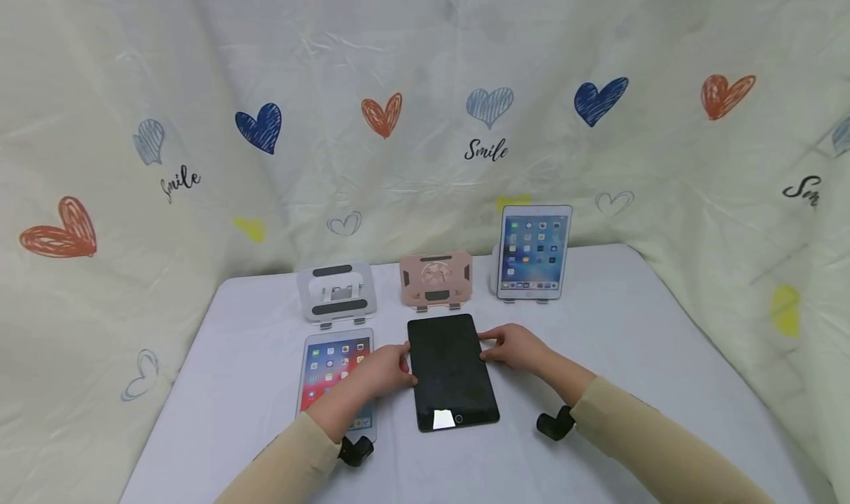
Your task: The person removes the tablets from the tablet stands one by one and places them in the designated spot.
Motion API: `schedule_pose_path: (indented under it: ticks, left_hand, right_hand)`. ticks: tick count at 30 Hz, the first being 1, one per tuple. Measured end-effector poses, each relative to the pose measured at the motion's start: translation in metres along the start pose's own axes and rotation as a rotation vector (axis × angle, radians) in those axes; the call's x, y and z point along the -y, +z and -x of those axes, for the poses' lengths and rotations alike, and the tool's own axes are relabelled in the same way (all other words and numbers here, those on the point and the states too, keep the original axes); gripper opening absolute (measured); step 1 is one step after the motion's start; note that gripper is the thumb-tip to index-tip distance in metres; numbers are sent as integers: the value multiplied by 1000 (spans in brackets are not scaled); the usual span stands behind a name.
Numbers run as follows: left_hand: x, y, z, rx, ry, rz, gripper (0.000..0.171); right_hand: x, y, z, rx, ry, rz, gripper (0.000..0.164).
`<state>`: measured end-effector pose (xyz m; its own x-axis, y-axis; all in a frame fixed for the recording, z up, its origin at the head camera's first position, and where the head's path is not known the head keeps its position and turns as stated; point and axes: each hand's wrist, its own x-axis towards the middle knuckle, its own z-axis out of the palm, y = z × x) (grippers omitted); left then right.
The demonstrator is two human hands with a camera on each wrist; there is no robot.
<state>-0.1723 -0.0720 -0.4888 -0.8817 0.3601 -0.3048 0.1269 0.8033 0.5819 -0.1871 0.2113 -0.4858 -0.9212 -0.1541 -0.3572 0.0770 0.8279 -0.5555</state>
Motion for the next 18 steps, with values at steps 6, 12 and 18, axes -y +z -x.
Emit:
schedule_pose_path:
  ticks: [6, 12, 18]
  left_hand:
    - [0, 0, 0, 1, -13, 9, 78]
    - [-2, -1, 2, -6, -9, 13, 77]
    - [-3, -1, 5, -3, -27, 76, 76]
  right_hand:
    - [0, 0, -1, -1, -19, 10, 47]
    - [-2, 0, 0, -10, -28, 9, 46]
    - [-3, -1, 3, -11, -4, -45, 46]
